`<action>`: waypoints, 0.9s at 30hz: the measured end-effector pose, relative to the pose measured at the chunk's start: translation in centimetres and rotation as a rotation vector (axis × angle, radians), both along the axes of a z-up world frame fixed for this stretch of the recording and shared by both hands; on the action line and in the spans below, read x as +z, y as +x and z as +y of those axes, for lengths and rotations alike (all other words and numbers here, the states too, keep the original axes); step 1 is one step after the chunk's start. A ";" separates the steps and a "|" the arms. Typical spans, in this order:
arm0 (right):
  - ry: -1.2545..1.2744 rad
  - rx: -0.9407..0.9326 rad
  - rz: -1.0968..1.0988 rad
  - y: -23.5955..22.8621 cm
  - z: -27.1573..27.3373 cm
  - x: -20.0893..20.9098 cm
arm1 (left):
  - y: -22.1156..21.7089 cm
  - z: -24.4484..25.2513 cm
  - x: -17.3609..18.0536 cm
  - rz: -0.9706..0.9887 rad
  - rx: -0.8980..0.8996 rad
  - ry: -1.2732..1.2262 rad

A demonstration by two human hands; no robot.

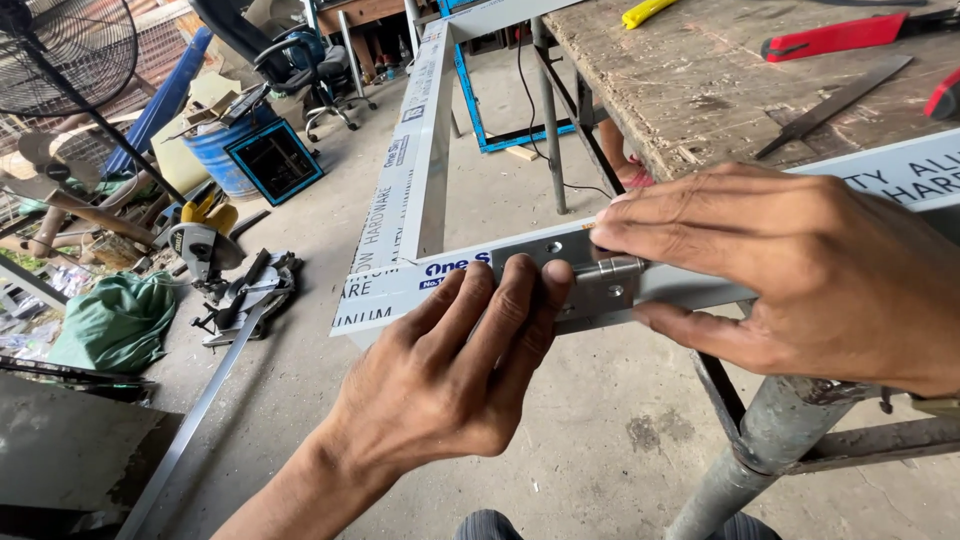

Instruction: The person aligns two aluminum frame pieces at a corner and uses a utility knife to trim the protective film. They then pick up a metal hinge, place it against the frame corner, and repeatedly adjust its position to check fit. The person continues to trim the film along the frame edge.

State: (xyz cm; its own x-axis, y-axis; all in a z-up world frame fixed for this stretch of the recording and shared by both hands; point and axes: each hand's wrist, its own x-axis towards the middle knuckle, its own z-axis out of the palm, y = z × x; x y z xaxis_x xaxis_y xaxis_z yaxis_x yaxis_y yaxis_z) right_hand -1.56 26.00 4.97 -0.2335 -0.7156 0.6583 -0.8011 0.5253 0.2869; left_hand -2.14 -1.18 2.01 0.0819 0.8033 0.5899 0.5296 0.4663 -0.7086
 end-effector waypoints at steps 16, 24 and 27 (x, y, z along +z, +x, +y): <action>0.044 -0.035 0.183 -2.4 0.6 -4.1 | -1.8 -4.3 2.1 -0.391 -0.266 -0.062; 0.040 -0.041 0.244 -1.8 -0.5 -2.9 | -2.8 -4.0 1.5 -0.125 -0.233 -0.114; 0.022 -0.042 0.233 -1.9 -0.4 -3.1 | -2.5 -3.9 1.5 -0.114 -0.216 -0.111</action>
State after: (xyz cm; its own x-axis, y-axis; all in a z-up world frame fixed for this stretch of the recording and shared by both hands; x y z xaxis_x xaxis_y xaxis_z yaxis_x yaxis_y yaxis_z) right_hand -3.45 25.57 1.83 -0.1069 -0.7235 0.6820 -0.6891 0.5484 0.4738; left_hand -4.64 -5.10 3.50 0.1961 0.8347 0.5146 0.6879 0.2569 -0.6788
